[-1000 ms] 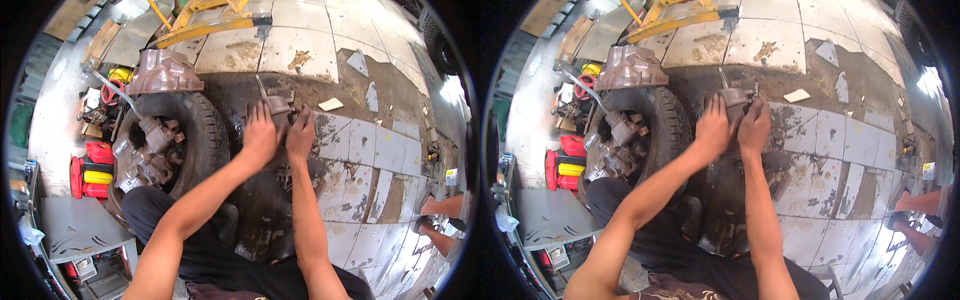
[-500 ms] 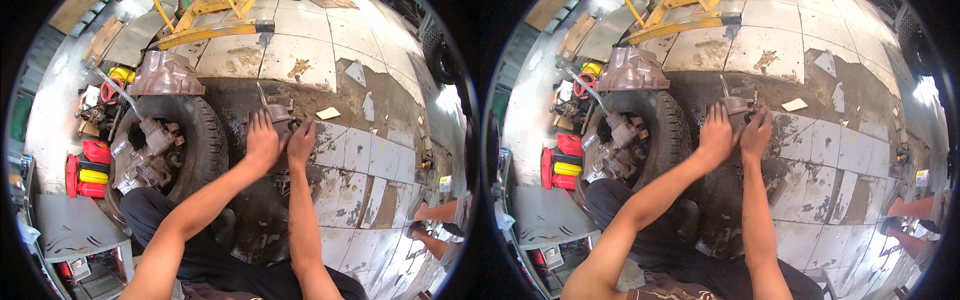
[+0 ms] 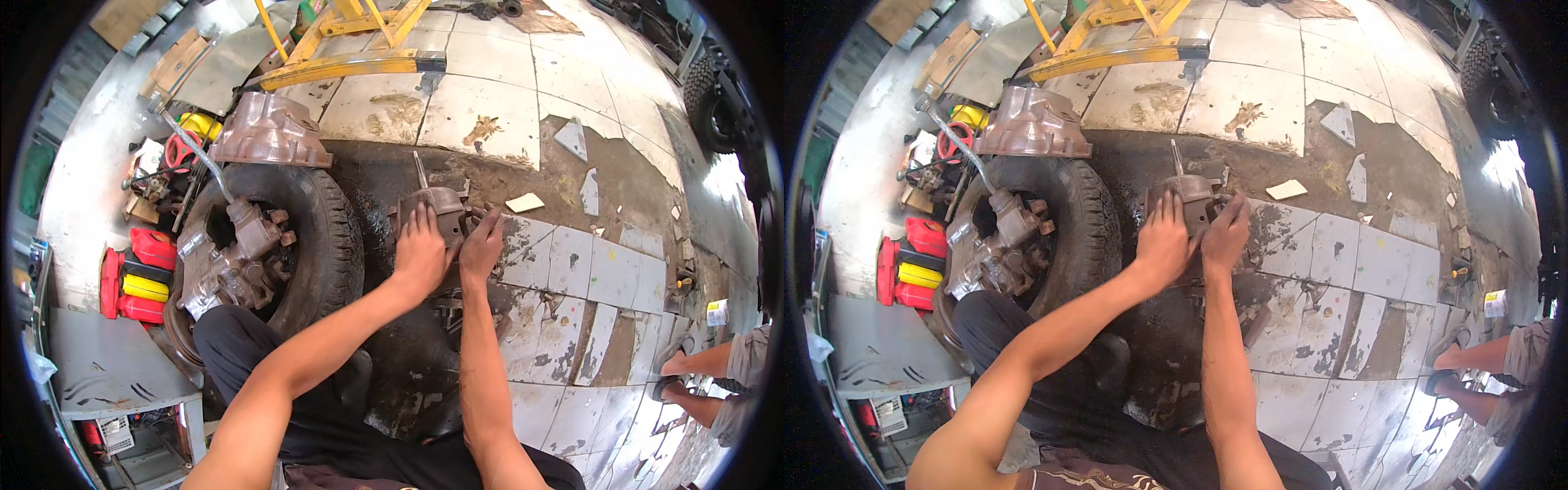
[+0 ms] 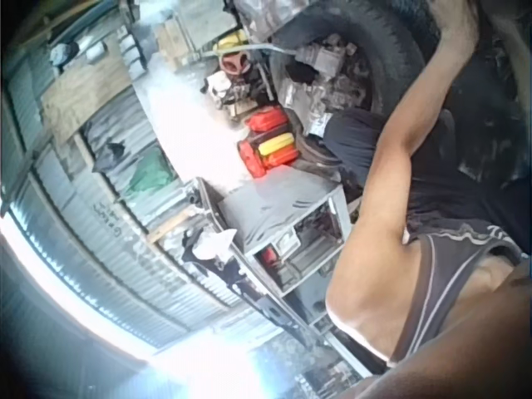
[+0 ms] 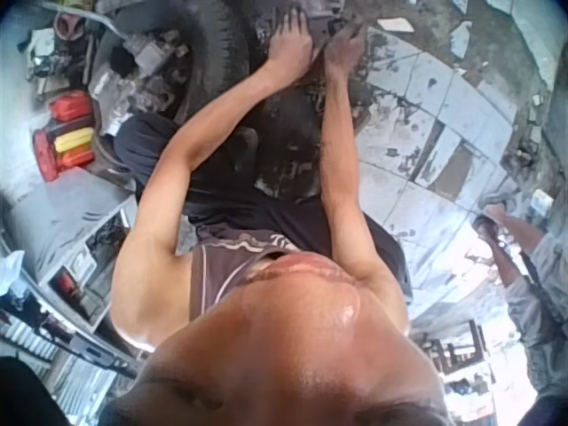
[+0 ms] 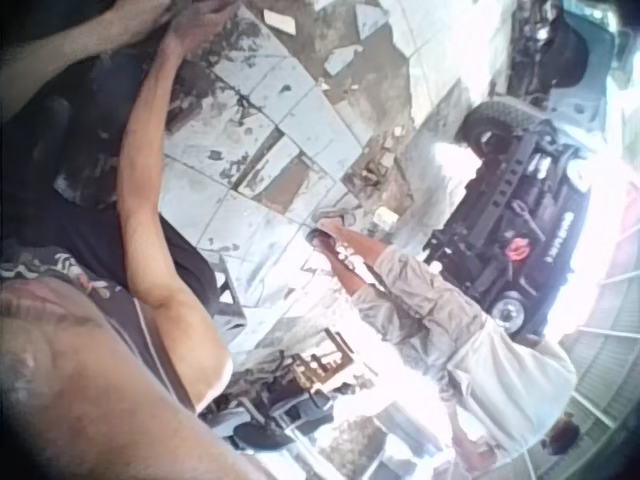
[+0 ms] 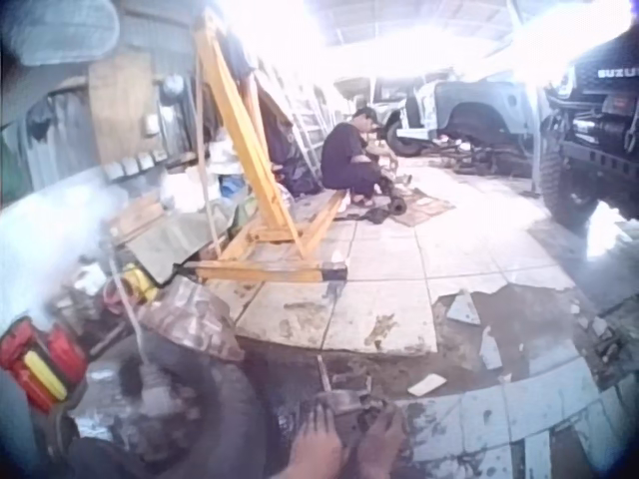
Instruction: The person sits on the floor and uses a metal file to smooth the surface of a heavy metal mechanical component. They repeatedly rub the file across the part, adjusting their grip and the angle of the component to work on different areas.
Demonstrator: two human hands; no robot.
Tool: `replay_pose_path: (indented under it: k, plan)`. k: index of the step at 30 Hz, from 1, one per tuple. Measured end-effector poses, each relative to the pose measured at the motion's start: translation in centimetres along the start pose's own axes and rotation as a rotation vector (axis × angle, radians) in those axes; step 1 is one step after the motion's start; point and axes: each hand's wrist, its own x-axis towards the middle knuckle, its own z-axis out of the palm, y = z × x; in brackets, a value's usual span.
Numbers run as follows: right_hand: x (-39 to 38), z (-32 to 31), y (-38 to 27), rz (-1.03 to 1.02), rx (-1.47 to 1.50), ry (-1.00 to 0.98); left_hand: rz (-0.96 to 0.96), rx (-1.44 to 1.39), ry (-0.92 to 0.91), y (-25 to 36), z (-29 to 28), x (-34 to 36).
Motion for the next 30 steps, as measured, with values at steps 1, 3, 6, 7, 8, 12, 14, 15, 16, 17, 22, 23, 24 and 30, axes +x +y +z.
replay_pose_path:
  k: [1, 3, 6, 7, 8, 12, 14, 15, 16, 17, 22, 23, 24, 30]
  plan:
    - [-0.6, 0.3, -0.2, 0.015, 0.010, 0.012, 0.049, 0.058, -0.024, -0.3, -0.4, -1.8]
    - [-0.6, 0.2, -0.7, 0.041, -0.008, -0.028, -0.012, -0.052, 0.008, -1.5, -0.5, 0.8]
    - [-0.9, 0.5, -0.6, 0.001, -0.107, 0.007, -0.103, -0.102, 0.048, -1.4, -1.0, 2.5]
    - [-0.2, -0.2, -0.5, 0.002, -0.080, -0.003, -0.007, 0.014, 0.099, -0.3, -0.4, 0.8]
    - [-0.4, -0.6, -0.7, 0.016, -0.045, -0.021, 0.009, 0.018, 0.032, -0.2, -0.3, -0.5]
    - [-1.5, 0.8, -1.3, -0.012, 0.002, -0.027, -0.131, -0.132, 0.001, -2.7, -0.8, 2.7]
    - [-0.1, 0.5, -0.4, -0.041, -0.043, 0.022, -0.023, -0.025, -0.035, -0.8, -1.0, 1.1]
    - [0.3, -0.1, -0.1, -0.039, -0.036, 0.035, 0.033, 0.034, -0.062, 0.0, -0.8, -0.2]
    - [-0.3, 0.0, -0.2, -0.031, -0.020, 0.032, 0.050, 0.056, -0.062, -0.3, -0.9, -1.6]
    - [-0.6, 0.2, -0.4, -0.022, -0.003, 0.029, 0.010, -0.015, -0.028, -1.2, -0.8, -1.0]
    - [-0.8, 0.2, -0.6, 0.081, -0.006, -0.064, -0.056, -0.067, -0.096, -1.2, -0.9, 0.5]
    - [0.3, -0.3, -0.1, 0.051, 0.032, -0.040, 0.010, -0.019, -0.123, -0.3, -1.1, -0.7]
    - [1.0, -0.3, 0.8, 0.027, 0.082, -0.030, 0.064, -0.002, -0.087, -0.7, -0.9, -0.8]
    - [0.5, 0.1, 0.8, 0.065, -0.029, 0.042, 0.036, -0.033, -0.054, -0.5, -1.0, 0.6]
